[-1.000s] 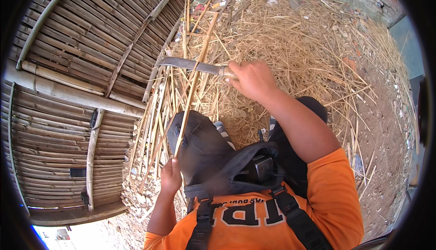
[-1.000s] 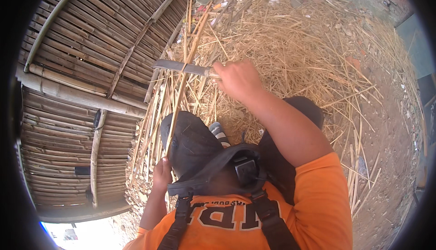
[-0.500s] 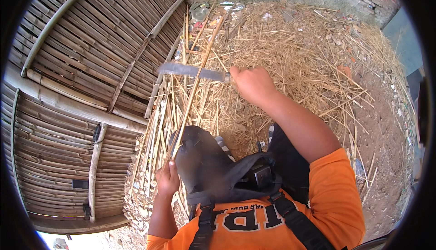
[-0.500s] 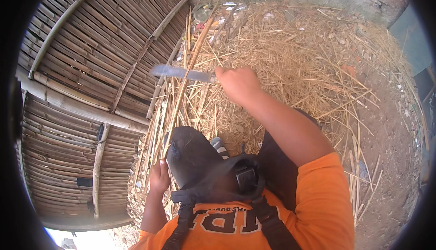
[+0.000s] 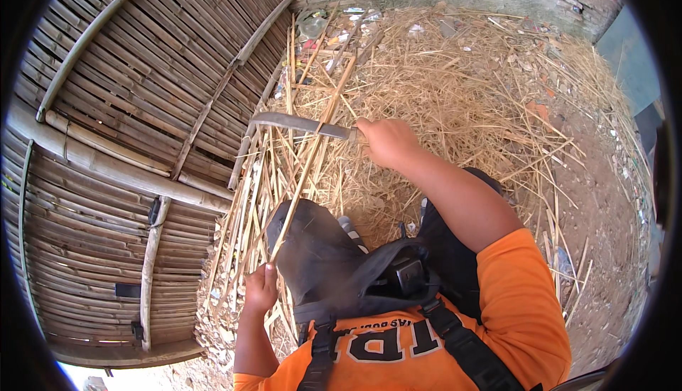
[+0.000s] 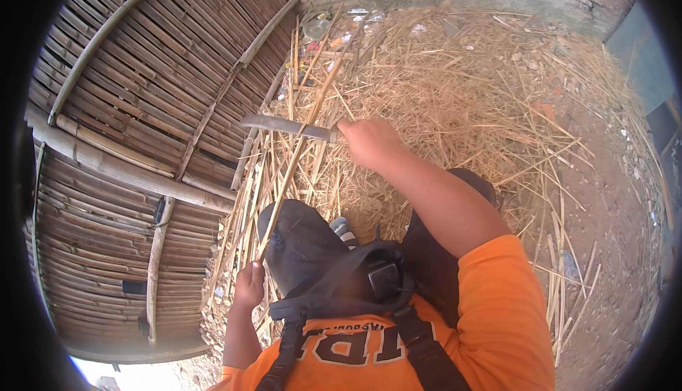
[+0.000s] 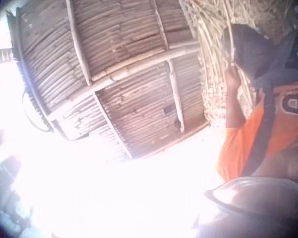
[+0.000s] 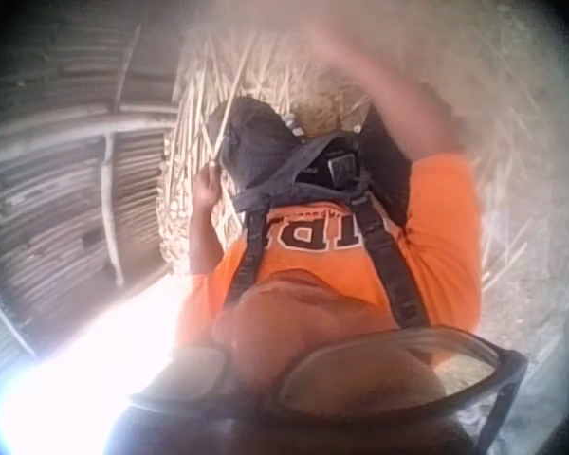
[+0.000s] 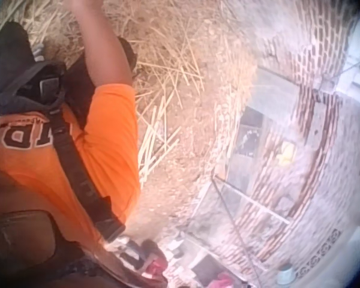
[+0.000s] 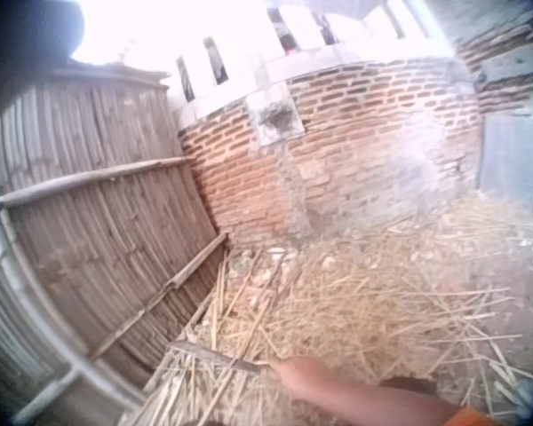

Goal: The person thins a bamboo strip by shaving it with a knife. They repeatedly pull the strip through the blade while holding it with one hand.

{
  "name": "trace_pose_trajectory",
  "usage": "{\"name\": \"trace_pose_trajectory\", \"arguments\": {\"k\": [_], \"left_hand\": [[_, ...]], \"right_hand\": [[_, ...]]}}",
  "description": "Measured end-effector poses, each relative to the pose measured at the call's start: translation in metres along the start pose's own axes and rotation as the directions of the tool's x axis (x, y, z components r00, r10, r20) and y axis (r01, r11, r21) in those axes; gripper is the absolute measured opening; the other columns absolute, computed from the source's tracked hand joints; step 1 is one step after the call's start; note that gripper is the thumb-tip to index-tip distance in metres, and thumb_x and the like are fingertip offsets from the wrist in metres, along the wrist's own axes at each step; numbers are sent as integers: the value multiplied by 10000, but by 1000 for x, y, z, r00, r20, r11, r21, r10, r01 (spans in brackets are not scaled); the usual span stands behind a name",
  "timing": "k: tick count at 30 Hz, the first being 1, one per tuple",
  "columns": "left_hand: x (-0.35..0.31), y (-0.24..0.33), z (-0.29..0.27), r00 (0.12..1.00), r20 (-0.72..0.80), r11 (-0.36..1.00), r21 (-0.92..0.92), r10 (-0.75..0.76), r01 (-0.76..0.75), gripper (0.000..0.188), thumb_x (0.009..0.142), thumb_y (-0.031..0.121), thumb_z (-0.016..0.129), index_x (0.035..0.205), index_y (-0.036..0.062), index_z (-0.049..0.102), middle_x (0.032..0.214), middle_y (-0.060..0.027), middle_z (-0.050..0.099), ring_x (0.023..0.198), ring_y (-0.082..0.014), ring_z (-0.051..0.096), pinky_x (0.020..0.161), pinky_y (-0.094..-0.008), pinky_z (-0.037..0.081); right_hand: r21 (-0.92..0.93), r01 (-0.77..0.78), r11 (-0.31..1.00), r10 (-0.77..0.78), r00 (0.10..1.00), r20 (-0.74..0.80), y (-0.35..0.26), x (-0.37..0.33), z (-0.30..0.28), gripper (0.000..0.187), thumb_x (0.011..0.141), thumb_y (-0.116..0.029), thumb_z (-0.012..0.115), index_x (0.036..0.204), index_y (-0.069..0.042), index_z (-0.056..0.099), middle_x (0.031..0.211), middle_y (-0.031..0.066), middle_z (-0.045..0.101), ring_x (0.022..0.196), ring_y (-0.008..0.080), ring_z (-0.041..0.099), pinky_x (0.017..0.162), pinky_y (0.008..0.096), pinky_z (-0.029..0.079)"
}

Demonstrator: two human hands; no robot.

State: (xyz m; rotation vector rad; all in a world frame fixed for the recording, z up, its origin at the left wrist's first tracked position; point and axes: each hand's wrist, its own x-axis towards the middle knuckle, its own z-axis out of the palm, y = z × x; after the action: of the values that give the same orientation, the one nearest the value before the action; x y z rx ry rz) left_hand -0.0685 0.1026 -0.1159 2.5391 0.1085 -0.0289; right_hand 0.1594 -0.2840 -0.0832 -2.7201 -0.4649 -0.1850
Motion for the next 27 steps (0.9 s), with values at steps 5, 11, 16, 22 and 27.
{"name": "trace_pose_trajectory", "arguments": {"k": [5, 11, 16, 22, 27], "left_hand": [[-11, -1, -4, 991, 126, 982, -177, -39, 62, 494, 1099, 349, 417, 784, -8, 550, 608, -45, 493, 570, -140, 435, 552, -363, 397], [-26, -12, -16, 998, 40, 993, 106, 51, -56, 447, 1091, 313, 430, 829, -9, 598, 569, -131, 546, 515, -249, 549, 532, -436, 419], [-30, -12, -21, 992, 97, 995, 71, -76, 69, 450, 1091, 330, 437, 843, -5, 606, 569, -133, 542, 516, -245, 544, 534, -422, 423], [-23, -16, -10, 991, 120, 992, -103, -63, 75, 491, 1096, 372, 428, 834, -11, 592, 601, -71, 521, 564, -160, 467, 548, -366, 409], [-29, -30, -15, 995, 87, 996, -65, -58, 64, 507, 1096, 384, 417, 853, -15, 613, 625, -94, 568, 578, -181, 515, 556, -373, 423]], "right_hand": [[-251, 274, 928, -307, 946, -102, 8, -5, 6, 87, 902, -116, 657, 977, -119, 614, 642, 59, 618, 612, 239, 679, 590, 414, 538], [-211, 8, 978, 0, 999, 36, 32, 12, -6, 178, 862, -70, 657, 1034, -111, 638, 708, 84, 673, 649, 257, 697, 624, 427, 551], [19, 2, 1000, -4, 992, 125, 23, 4, 1, 245, 821, -84, 686, 1063, -102, 654, 794, 108, 707, 728, 278, 716, 657, 434, 560], [-57, 61, 996, -56, 995, 85, 4, -6, -7, 165, 871, -126, 687, 1032, -106, 657, 788, 102, 687, 720, 255, 701, 660, 432, 559], [-193, 233, 953, -211, 969, 127, 0, 6, 8, 87, 971, -135, 629, 1053, -129, 654, 769, 46, 671, 618, 170, 647, 572, 424, 543]]}}
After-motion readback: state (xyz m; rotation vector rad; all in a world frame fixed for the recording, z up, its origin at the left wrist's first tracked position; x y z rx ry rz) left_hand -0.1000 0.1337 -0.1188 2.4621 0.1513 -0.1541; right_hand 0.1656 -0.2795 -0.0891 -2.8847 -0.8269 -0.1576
